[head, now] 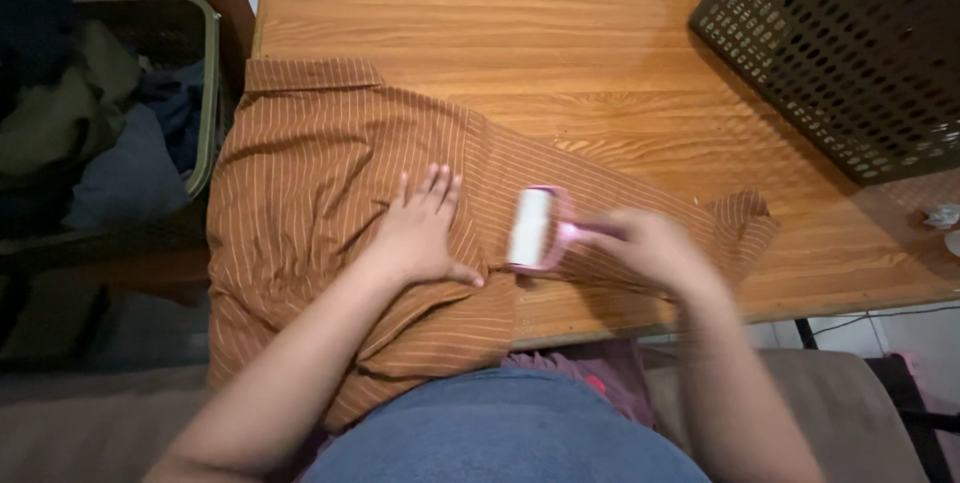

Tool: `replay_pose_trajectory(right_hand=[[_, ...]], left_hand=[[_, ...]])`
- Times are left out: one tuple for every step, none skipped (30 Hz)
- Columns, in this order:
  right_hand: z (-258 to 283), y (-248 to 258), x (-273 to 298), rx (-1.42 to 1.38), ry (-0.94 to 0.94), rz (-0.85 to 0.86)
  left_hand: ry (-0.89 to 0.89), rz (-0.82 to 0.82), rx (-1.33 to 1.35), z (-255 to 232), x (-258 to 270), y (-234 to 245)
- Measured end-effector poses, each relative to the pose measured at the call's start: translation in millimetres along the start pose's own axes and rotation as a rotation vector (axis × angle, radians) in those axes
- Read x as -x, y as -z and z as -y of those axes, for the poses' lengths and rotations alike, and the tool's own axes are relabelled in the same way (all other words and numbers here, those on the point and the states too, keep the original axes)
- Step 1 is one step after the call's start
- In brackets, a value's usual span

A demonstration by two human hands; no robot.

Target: The person uses a pink lint roller to remove lint and debris from a brown striped shirt laid on a wooden table. The person repeatedly rolls the lint roller over the shirt's body and sleeves, occasionally repositioning the fabric to access different areas.

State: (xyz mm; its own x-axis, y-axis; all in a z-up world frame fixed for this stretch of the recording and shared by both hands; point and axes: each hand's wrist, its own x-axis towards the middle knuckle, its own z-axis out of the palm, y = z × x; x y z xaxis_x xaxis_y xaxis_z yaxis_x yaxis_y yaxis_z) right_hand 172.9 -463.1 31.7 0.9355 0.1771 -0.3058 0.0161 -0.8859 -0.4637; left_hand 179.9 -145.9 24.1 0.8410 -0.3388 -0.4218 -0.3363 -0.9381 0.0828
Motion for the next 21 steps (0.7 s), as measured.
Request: replay_pose_trajectory(right_hand=[[12.5, -7.8, -14.0, 0.061, 0.09, 0.013], [18.4, -12.5, -23.7, -0.023, 0.095, 0.046], [20.3, -17.6, -31.6, -0.112, 0.098, 0.076], [15.6, -17.6, -35.5, -0.202, 0.101, 0.105], [4.7, -11.4, -35.7, -0.159, 0.014, 0.135], [-12.5, -1.4, -31.0, -0.116, -0.074, 0.164], [-35.2, 6.4, -19.9, -0.222, -0.189, 0.146], [-62.4, 18.1, -5.4, -0.328, -0.305, 0.128], [-91.3, 36.0, 3.1, -0.096, -0.372, 0.17], [-118.2, 46.5, 15.3, -0.136, -0.4, 0.183], [-142.5, 56.9, 31.1, -0.131, -0.475, 0.182], [-160.9, 60.7, 42.8, -0.127, -0.549, 0.182], [-172.9, 58.8, 50.6, -0.175, -0.569, 0.151], [-180.3, 58.4, 59.2, -0.223, -0.589, 0.119], [-180.3, 55.4, 60.9, -0.272, -0.603, 0.083], [-174.0, 49.0, 58.6, -0.234, -0.56, 0.061], [-162.4, 40.9, 50.6, -0.196, -0.513, 0.039], [-147.4, 32.2, 41.7, -0.158, -0.464, 0.018], [-130.2, 21.3, 29.8, -0.287, -0.425, 0.016], [-112.3, 10.9, 18.8, -0.416, -0.384, 0.014], [-94.1, 1.4, 6.2, -0.326, -0.322, -0.036]], left_hand=[[0.011, -0.009, -0.013, -3.4, 1.9, -5.7], [0.022, -0.019, -0.026, -5.3, 2.6, -11.8], [0.017, -0.052, -0.008, -4.7, 1.5, -17.6], [0.013, -0.085, 0.011, -3.4, -0.1, -22.7], [0.012, -0.122, 0.024, -0.3, -1.9, -25.1], [0.009, -0.134, 0.032, 2.6, -3.7, -27.2], [0.003, -0.144, 0.046, 4.1, -5.3, -31.2], [-0.002, -0.155, 0.059, 6.0, -6.5, -35.1], [-0.003, -0.155, 0.076, 6.5, -8.3, -37.6], [-0.003, -0.154, 0.093, 7.1, -10.1, -39.6], [-0.005, -0.155, 0.111, 8.0, -12.1, -41.1], [-0.015, -0.173, 0.123, 8.9, -13.8, -42.7], [-0.024, -0.186, 0.137, 9.5, -13.8, -45.7], [-0.033, -0.199, 0.152, 9.6, -13.5, -48.8], [-0.042, -0.214, 0.162, 10.4, -14.1, -50.0], [-0.052, -0.228, 0.173, 11.3, -14.6, -50.8], [-0.058, -0.244, 0.183, 13.1, -15.9, -50.7], [-0.063, -0.264, 0.179, 15.2, -17.4, -50.3], [-0.062, -0.277, 0.179, 15.0, -16.5, -53.2], [-0.061, -0.29, 0.179, 13.2, -16.1, -56.4], [-0.071, -0.307, 0.188, 14.1, -17.0, -57.5]])
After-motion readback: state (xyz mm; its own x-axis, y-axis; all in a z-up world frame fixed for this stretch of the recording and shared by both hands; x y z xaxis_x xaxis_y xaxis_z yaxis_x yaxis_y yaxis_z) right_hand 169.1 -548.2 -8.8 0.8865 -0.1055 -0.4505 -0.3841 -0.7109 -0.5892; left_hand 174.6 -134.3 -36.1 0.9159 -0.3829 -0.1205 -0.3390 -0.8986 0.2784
